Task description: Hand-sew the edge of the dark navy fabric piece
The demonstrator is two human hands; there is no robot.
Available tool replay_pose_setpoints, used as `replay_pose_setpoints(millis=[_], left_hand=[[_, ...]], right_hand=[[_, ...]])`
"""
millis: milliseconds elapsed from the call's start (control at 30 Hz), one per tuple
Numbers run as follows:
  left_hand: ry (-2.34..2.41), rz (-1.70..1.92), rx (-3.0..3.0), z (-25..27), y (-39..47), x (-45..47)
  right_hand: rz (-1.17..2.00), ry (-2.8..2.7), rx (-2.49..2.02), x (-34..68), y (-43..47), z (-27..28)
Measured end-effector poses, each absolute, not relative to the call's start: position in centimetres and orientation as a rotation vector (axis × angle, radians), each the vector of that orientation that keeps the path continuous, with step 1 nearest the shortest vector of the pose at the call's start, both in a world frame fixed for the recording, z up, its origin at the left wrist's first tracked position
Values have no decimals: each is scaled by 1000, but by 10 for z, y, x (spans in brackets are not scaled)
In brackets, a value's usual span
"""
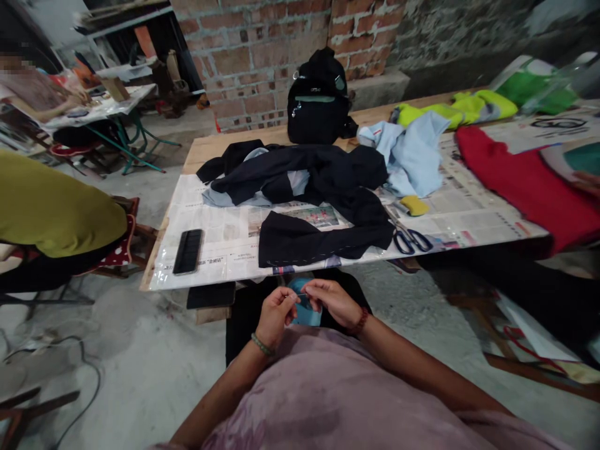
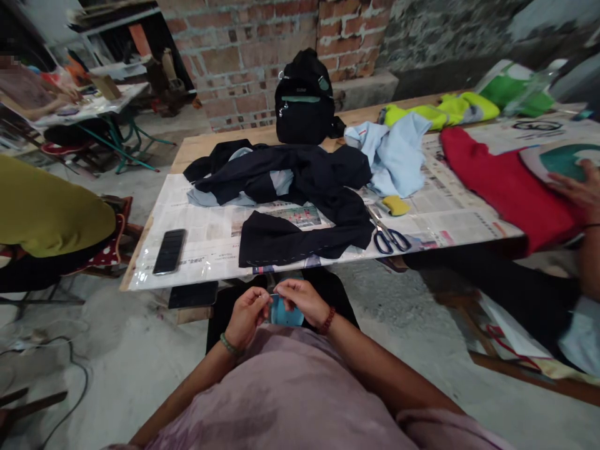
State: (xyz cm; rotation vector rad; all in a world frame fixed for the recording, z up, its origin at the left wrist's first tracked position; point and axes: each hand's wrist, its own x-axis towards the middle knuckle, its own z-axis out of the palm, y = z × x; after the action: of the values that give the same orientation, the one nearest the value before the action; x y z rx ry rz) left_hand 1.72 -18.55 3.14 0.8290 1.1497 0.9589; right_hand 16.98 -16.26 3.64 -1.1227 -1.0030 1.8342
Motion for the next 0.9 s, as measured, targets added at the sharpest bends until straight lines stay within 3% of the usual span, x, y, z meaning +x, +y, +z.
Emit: replay_pose_setpoints(millis=[367,633,900], left_hand=[[1154,982,798,28,-185,17],[1175,972,784,28,-184,17],[1122,911,740,29,-180,22]], right_hand=[[1803,-944,-1178,178,-161,30],[1140,-1720,-1399,191,-169,4],[1195,-1529,-1218,173,-166,30]])
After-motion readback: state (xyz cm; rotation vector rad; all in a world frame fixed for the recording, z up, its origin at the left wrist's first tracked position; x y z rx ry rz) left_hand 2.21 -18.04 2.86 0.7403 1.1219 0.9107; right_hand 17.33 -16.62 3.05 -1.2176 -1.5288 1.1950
